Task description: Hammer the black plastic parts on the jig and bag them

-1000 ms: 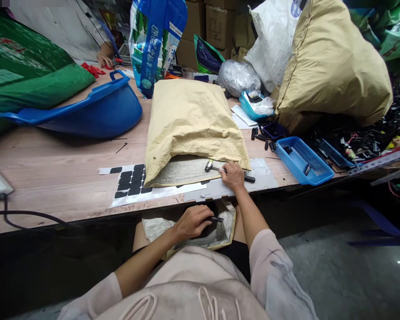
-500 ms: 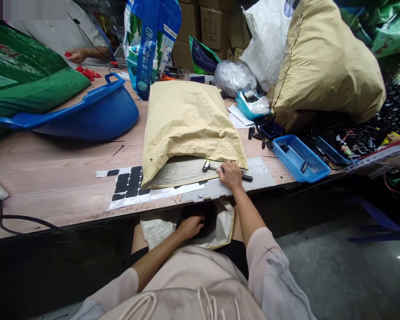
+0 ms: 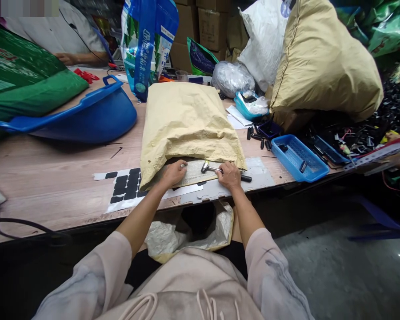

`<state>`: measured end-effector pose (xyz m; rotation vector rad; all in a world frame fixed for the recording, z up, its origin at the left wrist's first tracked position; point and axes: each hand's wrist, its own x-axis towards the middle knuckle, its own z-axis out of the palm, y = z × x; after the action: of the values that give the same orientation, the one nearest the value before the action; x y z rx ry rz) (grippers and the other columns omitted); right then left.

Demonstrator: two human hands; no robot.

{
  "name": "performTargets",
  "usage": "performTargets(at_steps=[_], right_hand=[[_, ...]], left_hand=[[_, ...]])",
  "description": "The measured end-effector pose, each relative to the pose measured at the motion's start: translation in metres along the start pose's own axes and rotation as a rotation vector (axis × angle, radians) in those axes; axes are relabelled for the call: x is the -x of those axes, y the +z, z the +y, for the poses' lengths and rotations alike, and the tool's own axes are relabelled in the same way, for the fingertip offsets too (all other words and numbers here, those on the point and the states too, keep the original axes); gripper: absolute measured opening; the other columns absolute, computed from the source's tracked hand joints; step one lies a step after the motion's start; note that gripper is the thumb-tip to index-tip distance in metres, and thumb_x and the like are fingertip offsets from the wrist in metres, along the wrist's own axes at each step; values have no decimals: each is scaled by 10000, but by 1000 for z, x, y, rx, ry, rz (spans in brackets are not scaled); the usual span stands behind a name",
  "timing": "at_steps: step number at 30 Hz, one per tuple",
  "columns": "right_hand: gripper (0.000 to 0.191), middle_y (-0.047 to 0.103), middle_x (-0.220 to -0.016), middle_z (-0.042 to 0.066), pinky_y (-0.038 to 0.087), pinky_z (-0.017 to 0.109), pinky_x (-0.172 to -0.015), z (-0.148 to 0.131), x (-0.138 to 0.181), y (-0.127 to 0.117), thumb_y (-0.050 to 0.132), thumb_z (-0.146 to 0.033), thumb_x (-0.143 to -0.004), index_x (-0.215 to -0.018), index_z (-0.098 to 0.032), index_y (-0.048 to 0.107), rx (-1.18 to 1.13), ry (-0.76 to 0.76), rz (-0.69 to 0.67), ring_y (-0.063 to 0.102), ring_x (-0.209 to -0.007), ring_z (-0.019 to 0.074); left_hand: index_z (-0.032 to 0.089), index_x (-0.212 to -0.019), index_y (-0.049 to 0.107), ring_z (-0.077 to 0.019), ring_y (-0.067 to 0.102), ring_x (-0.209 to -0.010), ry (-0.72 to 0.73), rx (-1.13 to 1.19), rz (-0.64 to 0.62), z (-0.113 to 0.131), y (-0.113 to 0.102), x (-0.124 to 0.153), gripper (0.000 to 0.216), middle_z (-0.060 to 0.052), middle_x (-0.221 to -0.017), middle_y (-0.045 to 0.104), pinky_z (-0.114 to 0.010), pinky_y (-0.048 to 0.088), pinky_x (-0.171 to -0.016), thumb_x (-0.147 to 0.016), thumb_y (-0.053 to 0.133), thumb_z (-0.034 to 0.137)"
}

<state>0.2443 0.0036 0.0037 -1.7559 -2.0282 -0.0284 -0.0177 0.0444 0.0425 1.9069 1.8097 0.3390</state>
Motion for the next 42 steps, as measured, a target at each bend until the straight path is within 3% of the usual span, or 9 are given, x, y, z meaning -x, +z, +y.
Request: performTargets(at_steps=[5, 10, 16, 21, 25, 30, 33, 37, 42], right_hand=[[96, 679, -955, 73, 427, 348, -831, -1, 0, 1, 700, -307, -919, -875, -224, 681, 7, 10, 7, 556, -936, 247], [95, 679, -943, 70, 424, 350, -824, -1, 0, 2, 697, -306, -919, -867, -230, 676, -9, -2, 22, 551, -929, 248], [107, 683, -944, 64, 430, 347, -821, -2, 1, 0, 703, -303, -914, -847, -230, 662, -12, -3, 20, 554, -931, 246], [111, 674, -935, 68, 433, 345, -821, -2, 1, 0, 696, -306, -920, -845, -233, 661, -14, -4, 26, 549, -929, 246], [108, 673, -931, 69, 431, 346, -819, -2, 1, 1, 694, -307, -921, -848, -231, 666, -6, 1, 25, 551, -922, 246], [110, 667, -929, 65, 422, 345, -813, 1, 1, 3, 685, -311, -925, -852, -231, 675, -14, -1, 30, 543, -914, 241], [110, 665, -919, 64, 422, 347, -825, 3, 1, 4, 676, -311, -930, -854, -232, 680, -17, -10, 39, 539, -906, 240], [122, 668, -908, 65, 428, 350, -843, 7, 0, 5, 673, -322, -934, -848, -237, 685, -14, -29, 50, 543, -900, 245], [139, 679, -936, 73, 424, 347, -847, 9, -1, 6, 628, -321, -976, -895, -232, 697, 30, -45, 39, 547, -919, 250]], left_hand=[[274, -1478, 549, -345, 713, -1062, -44, -157, 89, 16, -6, -13, 507, -139, -1127, 765, -422, 539, -876, -982, 445, 244], [175, -1290, 668, -340, 683, -1145, -47, -179, 207, 35, -1, -26, 382, -182, -1230, 720, -416, 544, -934, -976, 471, 269], [135, -1115, 759, -366, 688, -1128, -153, -152, 207, 52, 10, -49, 342, -214, -1191, 734, -446, 547, -911, -913, 558, 323], [128, -1066, 772, -370, 702, -1091, -198, -158, 183, 50, 10, -56, 311, -215, -1146, 750, -436, 546, -866, -874, 586, 287], [156, -982, 759, -356, 697, -1045, -55, -143, 136, 27, 10, -44, 276, -177, -1079, 759, -413, 540, -826, -881, 606, 362], [211, -913, 700, -248, 657, -925, 331, 17, 70, -24, 4, -21, 171, -67, -972, 709, -354, 519, -826, -823, 681, 355], [218, -867, 686, -222, 625, -880, 453, 99, 44, -44, 3, -11, 148, -36, -919, 671, -352, 507, -837, -799, 710, 348], [230, -902, 729, -232, 617, -934, 477, 116, 31, -34, 15, -4, 165, -32, -931, 685, -361, 484, -873, -792, 753, 351], [259, -956, 783, -253, 605, -1014, 365, 123, 81, -5, 42, 1, 187, -35, -988, 724, -389, 448, -911, -820, 765, 385]])
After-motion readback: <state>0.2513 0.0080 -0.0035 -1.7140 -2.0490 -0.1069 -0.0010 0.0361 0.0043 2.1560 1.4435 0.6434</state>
